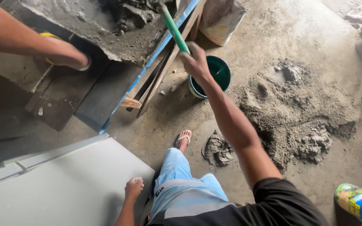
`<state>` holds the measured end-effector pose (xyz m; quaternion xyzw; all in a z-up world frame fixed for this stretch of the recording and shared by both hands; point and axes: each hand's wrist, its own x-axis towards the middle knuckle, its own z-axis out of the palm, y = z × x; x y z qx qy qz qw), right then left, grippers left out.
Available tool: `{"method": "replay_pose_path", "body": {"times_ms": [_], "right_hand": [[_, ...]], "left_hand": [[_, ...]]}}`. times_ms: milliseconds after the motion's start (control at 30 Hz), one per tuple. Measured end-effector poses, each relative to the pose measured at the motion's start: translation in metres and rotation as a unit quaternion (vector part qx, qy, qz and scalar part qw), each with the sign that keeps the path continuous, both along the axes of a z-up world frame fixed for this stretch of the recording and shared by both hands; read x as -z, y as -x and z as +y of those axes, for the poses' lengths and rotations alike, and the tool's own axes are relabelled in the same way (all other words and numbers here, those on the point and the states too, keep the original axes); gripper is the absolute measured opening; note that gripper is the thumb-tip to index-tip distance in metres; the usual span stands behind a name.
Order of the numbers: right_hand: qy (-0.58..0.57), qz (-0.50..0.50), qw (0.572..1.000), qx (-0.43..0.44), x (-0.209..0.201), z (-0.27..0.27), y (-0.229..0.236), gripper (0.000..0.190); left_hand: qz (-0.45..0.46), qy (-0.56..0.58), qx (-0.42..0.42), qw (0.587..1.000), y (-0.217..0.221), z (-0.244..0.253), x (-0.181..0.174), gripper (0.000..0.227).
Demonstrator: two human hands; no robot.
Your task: Mixing and shaping a pile of cement on the floor using a hand trowel.
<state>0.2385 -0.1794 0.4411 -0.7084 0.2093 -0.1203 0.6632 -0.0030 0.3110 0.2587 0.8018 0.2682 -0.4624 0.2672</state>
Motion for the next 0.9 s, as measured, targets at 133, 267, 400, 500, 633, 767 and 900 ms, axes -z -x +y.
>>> {"method": "replay_pose_path", "body": {"times_ms": [133, 267, 400, 500, 633, 767, 900], "right_hand": [[-0.280, -0.056, 0.956, 0.075, -0.002, 0.015, 0.125, 0.015], [-0.426, -0.052, 0.901, 0.062, 0.066, 0.014, 0.270, 0.027], [-0.474, 0.089, 0.845, 0.232, 0.098, 0.038, 0.411, 0.035], [-0.490, 0.141, 0.801, 0.314, 0.118, 0.076, 0.505, 0.031], [-0.490, 0.124, 0.773, 0.383, 0.169, 0.132, 0.597, 0.032], [-0.502, 0.123, 0.713, 0.473, 0.203, 0.167, 0.645, 0.029], [-0.543, 0.078, 0.666, 0.505, 0.210, 0.196, 0.680, 0.030]], "left_hand": [[-0.033, 0.028, 0.057, 0.997, -0.025, -0.017, 0.009, 0.032], [-0.055, 0.048, 0.111, 0.991, -0.047, -0.049, 0.014, 0.036], [-0.047, 0.070, 0.152, 0.985, -0.052, -0.070, 0.020, 0.030], [-0.054, 0.084, 0.207, 0.973, -0.054, -0.088, 0.032, 0.024], [-0.070, 0.117, 0.277, 0.951, -0.043, -0.118, 0.044, 0.025], [-0.098, 0.141, 0.343, 0.923, -0.007, -0.148, 0.046, 0.023], [-0.075, 0.187, 0.362, 0.910, 0.039, -0.156, 0.042, 0.024]]}}
